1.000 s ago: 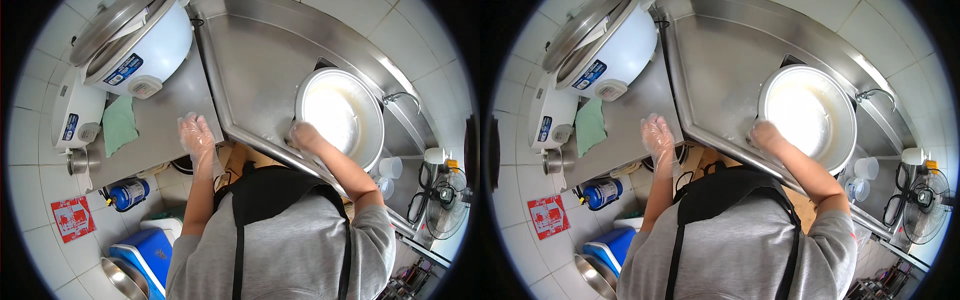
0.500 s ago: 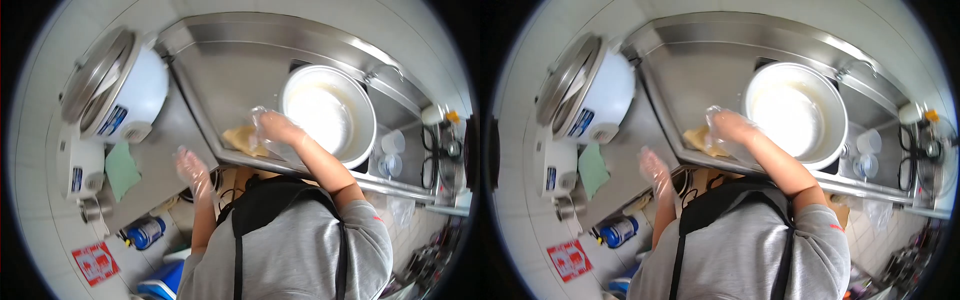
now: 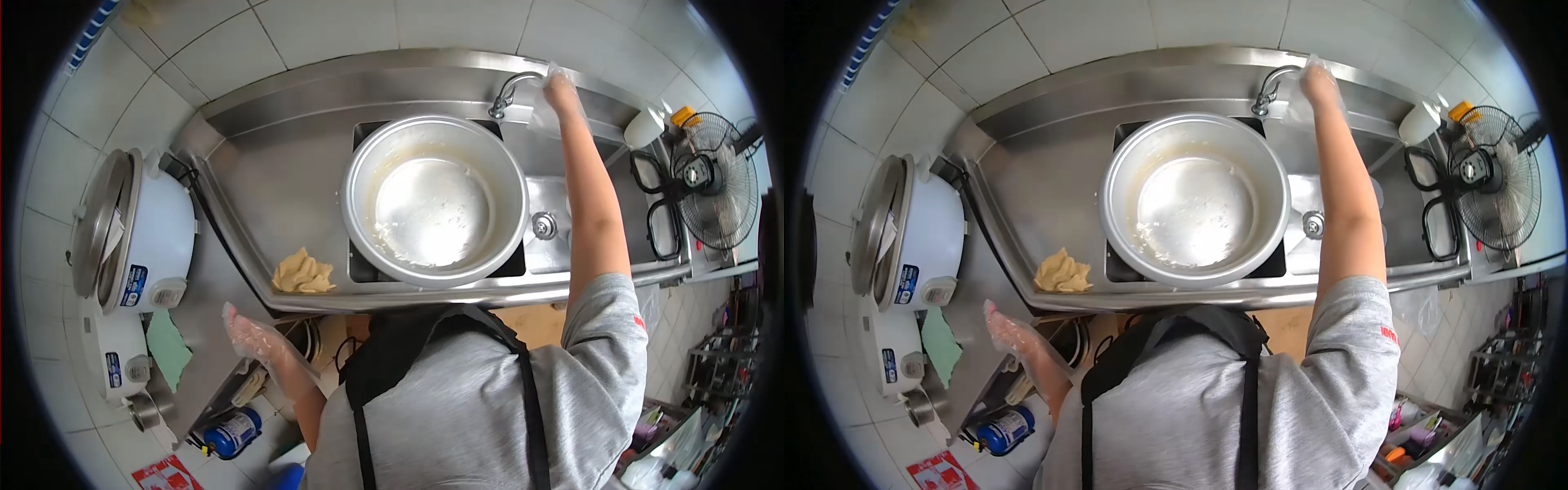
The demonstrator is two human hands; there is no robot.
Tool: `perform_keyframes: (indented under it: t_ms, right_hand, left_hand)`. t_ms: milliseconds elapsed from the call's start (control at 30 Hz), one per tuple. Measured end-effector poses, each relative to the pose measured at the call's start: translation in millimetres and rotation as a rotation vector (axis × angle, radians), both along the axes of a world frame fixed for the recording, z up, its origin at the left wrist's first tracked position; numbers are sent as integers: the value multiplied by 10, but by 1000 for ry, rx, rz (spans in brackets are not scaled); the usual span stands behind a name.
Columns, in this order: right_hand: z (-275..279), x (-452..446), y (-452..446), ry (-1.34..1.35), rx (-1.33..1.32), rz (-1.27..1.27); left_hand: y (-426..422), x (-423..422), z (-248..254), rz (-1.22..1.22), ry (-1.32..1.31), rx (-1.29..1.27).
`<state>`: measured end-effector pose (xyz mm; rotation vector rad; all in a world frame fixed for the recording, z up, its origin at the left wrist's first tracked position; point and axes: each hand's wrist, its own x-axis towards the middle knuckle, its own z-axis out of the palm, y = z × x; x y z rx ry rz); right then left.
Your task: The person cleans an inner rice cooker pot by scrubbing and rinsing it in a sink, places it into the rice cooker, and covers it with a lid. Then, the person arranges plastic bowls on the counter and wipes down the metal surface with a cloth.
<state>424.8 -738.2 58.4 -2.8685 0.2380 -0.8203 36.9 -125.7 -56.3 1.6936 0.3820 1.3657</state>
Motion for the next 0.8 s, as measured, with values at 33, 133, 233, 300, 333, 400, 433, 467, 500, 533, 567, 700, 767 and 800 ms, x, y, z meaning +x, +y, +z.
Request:
perform_keyframes:
  t_ms: [33,133,233,300,333,400,433,467,500,533,567,700,767,800]
  right_hand:
    - [-79,119,-164,65,-21,59]
    - [-261,389,-364,197,-54,213]
    - [-220,386,-192,240,46,360]
    - [-366,450,-68,216,260,395]
    - [-360,471,74,253,299,346]
    - [-336,401,463,237,241,303]
    - [-396,467,673,210,396,240]
    - [-561,515,832,33,486,241]
    - [-412,395,964,46,547,230]
    - [-295,276,966,25,473,299]
    - [-241,223,908,1,397,372]
    - [-908,766,220,-181,394,179]
    - [-1026,771,-89,-87,375,164]
    - [-1114,835,-206,51,257,180]
  left_hand:
    - [-181,18,65,70,54,74]
    - [-628,-16,203,220,182,146]
    - [-997,-15,270,247,180,-24]
    - [-1284,39,379,270,174,-58]
    - [-1369,71,382,272,197,-25]
    - [-1541,156,375,260,248,39]
    - [-1685,251,411,167,166,-181]
    - [-1854,378,473,68,89,-399]
    - [-1977,455,506,-30,21,-616]
    - [-2005,466,387,-99,107,-344]
    - [-2087,518,436,-78,180,-198]
    - [-2190,572,575,-48,234,88]
    - [-2037,467,513,-36,183,31]
    - [-1892,384,452,-20,176,-19]
